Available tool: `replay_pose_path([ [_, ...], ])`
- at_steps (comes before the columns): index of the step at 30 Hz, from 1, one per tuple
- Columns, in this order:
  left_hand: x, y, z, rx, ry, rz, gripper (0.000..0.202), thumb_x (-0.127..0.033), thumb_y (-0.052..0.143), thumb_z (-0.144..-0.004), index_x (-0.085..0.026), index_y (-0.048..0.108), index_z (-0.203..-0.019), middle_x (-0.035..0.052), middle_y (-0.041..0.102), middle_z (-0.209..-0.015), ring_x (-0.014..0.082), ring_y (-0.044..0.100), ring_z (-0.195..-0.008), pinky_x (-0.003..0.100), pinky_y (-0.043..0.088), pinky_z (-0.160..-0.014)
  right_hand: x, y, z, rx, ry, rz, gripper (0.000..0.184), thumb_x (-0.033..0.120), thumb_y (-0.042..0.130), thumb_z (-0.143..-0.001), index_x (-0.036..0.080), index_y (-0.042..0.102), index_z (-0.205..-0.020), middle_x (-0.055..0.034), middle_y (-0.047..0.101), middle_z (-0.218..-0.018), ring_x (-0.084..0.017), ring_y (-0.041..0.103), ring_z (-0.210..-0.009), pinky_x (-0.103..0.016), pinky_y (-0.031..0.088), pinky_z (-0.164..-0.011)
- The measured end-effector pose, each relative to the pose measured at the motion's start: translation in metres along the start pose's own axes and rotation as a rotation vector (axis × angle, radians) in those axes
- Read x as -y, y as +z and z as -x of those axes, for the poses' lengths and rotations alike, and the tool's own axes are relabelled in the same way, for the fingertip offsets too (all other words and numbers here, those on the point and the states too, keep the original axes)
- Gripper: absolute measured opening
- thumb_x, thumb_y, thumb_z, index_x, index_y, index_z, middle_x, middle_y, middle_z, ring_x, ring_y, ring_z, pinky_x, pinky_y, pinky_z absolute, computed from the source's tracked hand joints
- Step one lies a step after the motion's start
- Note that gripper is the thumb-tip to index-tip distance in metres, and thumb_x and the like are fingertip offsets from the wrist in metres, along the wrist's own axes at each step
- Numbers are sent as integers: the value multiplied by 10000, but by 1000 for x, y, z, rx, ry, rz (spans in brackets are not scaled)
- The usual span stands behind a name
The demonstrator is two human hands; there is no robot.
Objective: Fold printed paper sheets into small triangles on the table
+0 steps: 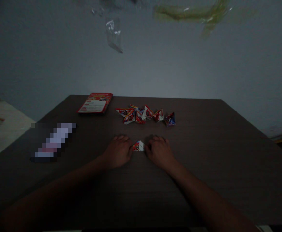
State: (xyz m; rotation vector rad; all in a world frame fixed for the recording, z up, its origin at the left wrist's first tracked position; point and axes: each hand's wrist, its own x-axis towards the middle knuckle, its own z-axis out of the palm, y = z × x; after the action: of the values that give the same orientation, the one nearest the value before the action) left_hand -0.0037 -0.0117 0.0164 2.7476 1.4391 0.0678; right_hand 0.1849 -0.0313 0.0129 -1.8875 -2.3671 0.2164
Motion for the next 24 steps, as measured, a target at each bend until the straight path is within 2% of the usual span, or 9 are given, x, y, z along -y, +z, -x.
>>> replay_pose_path([
  [4, 3, -2, 0, 0, 26, 7, 291, -307, 395, -863, -140, 632, -887, 124, 608, -937, 262, 528, -928, 411, 376, -812, 2, -1, 0, -6, 2, 1, 317, 391, 408, -899, 171, 620, -816, -108, 623, -950, -249, 556, -894, -384, 350, -766],
  [10, 5, -5, -2, 14, 6, 50, 450, -508, 373, -867, -141, 634, -852, 131, 620, -948, 267, 540, -936, 405, 383, -816, 3, 0, 1, -25, -1, 9, 317, 391, 401, -901, 173, 621, -830, -106, 626, -962, -252, 556, -914, -385, 353, -775],
  [15, 6, -5, -9, 46, -13, 41, 457, -543, 418, -832, -146, 641, -797, 129, 642, -901, 282, 561, -915, 428, 391, -809, 3, 2, 0, -28, -2, 12, 332, 400, 403, -897, 172, 624, -798, -99, 623, -931, -243, 554, -897, -367, 348, -759],
  [21, 7, -5, -12, 84, -49, 60, 470, -571, 423, -811, -157, 641, -769, 130, 653, -880, 290, 577, -892, 441, 404, -791, 5, 4, 1, -72, 5, -4, 438, 554, 428, -844, 173, 617, -739, -95, 610, -870, -241, 553, -849, -365, 349, -737],
  [24, 7, -5, -13, 89, -50, 70, 475, -580, 424, -805, -160, 641, -765, 132, 653, -891, 296, 579, -897, 451, 402, -796, 7, 5, 0, -77, 20, 3, 452, 575, 431, -833, 174, 616, -735, -98, 615, -877, -253, 556, -869, -370, 353, -738],
])
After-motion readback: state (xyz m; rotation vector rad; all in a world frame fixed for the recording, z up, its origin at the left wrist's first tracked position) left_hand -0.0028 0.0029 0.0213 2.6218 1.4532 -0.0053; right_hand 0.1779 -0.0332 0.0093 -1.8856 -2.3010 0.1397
